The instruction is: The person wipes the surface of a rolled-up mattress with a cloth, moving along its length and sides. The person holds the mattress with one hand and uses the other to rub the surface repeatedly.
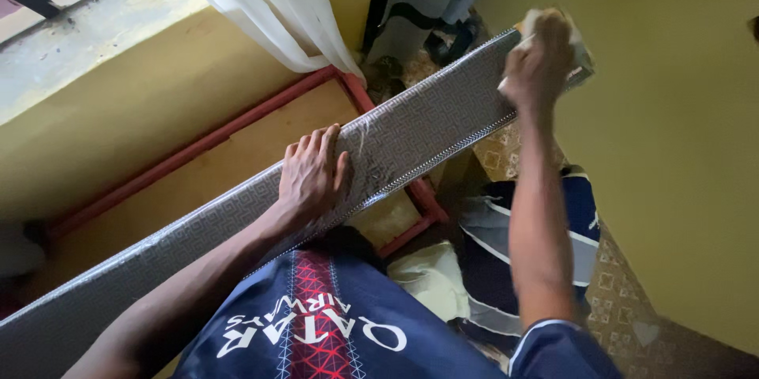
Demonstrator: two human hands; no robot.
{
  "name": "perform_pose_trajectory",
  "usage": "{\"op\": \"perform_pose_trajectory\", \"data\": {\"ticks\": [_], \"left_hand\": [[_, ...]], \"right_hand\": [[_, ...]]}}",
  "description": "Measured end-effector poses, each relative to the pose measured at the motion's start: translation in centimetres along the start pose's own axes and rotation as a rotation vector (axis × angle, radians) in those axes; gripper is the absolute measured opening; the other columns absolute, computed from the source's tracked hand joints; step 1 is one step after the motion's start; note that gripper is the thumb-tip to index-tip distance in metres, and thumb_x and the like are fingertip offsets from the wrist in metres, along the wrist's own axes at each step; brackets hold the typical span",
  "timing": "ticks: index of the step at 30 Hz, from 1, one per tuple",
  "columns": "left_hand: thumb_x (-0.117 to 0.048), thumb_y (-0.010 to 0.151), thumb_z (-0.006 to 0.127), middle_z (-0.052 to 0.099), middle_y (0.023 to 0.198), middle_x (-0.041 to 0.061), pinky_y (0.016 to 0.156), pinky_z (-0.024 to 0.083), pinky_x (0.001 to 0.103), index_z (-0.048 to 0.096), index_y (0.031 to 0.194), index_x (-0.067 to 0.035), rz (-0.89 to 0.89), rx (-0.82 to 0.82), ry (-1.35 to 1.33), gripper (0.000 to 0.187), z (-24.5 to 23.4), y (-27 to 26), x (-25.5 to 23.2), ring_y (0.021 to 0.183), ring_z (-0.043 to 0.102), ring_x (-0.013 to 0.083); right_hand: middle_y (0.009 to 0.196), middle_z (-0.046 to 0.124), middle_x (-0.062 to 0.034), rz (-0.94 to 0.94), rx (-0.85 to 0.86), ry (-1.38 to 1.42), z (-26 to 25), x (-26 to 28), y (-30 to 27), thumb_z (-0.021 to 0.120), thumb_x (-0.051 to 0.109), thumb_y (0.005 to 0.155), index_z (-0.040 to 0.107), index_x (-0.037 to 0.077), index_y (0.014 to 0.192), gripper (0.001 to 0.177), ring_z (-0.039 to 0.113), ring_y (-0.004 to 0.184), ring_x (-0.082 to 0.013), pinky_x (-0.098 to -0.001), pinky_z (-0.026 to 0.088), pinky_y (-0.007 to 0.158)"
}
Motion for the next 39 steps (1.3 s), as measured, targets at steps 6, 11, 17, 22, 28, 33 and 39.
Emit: {"op": "perform_pose_trajectory", "data": {"ticks": [6, 11, 17, 22, 28, 33, 39], "left_hand": [[-0.031, 0.095, 0.058, 0.06, 0.129, 0.019, 0.098, 0.042, 0.051, 0.051, 0.14, -0.001, 0.006, 0.003, 0.057, 0.054, 0.3, 0.4, -0.4, 0.117, 0.057, 0.0364], [-0.032, 0.101, 0.056, 0.057, 0.134, 0.019, 0.1, 0.043, 0.05, 0.049, 0.141, -0.001, -0.066, 0.087, 0.042, 0.052, 1.9, 2.2, -0.1, 0.12, 0.056, 0.0359], [-0.02, 0.093, 0.054, 0.052, 0.143, 0.021, 0.105, 0.043, 0.048, 0.042, 0.15, 0.001, -0.011, 0.0, -0.098, 0.061, 1.2, 1.3, -0.1, 0.127, 0.054, 0.0373], [-0.016, 0.095, 0.054, 0.042, 0.153, 0.025, 0.11, 0.04, 0.05, 0.033, 0.155, 0.004, -0.034, -0.06, -0.169, 0.067, 0.8, 0.9, 0.2, 0.136, 0.047, 0.0411], [-0.032, 0.105, 0.048, 0.029, 0.167, 0.025, 0.125, 0.03, 0.054, 0.027, 0.159, 0.005, 0.069, -0.22, -0.249, 0.069, 0.0, 0.6, 0.1, 0.152, 0.032, 0.0438], [-0.043, 0.11, 0.041, 0.026, 0.169, 0.025, 0.128, 0.026, 0.057, 0.029, 0.159, 0.003, 0.113, -0.265, -0.292, 0.069, -0.6, 0.4, 0.6, 0.156, 0.029, 0.0457], [-0.037, 0.11, 0.033, 0.031, 0.168, 0.023, 0.129, 0.028, 0.056, 0.037, 0.156, -0.001, 0.106, -0.288, -0.387, 0.059, -0.9, 0.2, 1.0, 0.156, 0.033, 0.0439]], "right_hand": [[0.108, 0.071, -0.0161, -0.009, 0.25, 0.404, 3.3, 1.9, 0.5, 0.069, 0.01, 0.098, 0.074, 0.007, 0.11, 0.014, 0.062, 0.104, -0.0314, -0.0512, 0.049, 0.093], [0.1, 0.069, -0.0141, -0.207, 0.366, 0.571, -3.1, 22.5, -7.2, 0.07, 0.012, 0.099, 0.073, 0.007, 0.103, 0.006, 0.061, 0.096, -0.0296, -0.0496, 0.05, 0.093], [0.089, 0.066, -0.0118, -0.285, 0.335, 0.586, -4.8, 22.2, -7.0, 0.071, 0.013, 0.101, 0.072, 0.007, 0.094, 0.01, 0.06, 0.087, -0.0275, -0.0476, 0.051, 0.093], [0.081, 0.064, -0.0098, -0.141, 0.237, 0.315, 0.0, 4.4, -0.6, 0.072, 0.015, 0.103, 0.071, 0.007, 0.086, 0.019, 0.06, 0.079, -0.0257, -0.046, 0.051, 0.094], [0.086, 0.064, -0.0096, -0.119, 0.23, 0.272, 1.7, 4.7, 0.8, 0.072, 0.022, 0.098, 0.07, 0.011, 0.088, 0.016, 0.062, 0.085, -0.0271, -0.0463, 0.051, 0.094], [0.097, 0.065, -0.0119, -0.256, 0.343, 0.551, -3.6, 24.7, -5.5, 0.067, 0.025, 0.096, 0.069, 0.009, 0.097, 0.016, 0.062, 0.096, -0.0307, -0.0494, 0.048, 0.099], [0.108, 0.067, -0.0154, -0.409, 0.418, 0.734, -8.3, 30.7, -8.3, 0.061, 0.029, 0.099, 0.068, 0.006, 0.105, 0.024, 0.063, 0.104, -0.034, -0.0522, 0.044, 0.101]]}}
Point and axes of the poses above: each hand's wrist, its own y-axis towards the middle knuckle, its own z-axis out of the palm, x = y × z, the point moved 7 cm from there along y, towards the middle knuckle
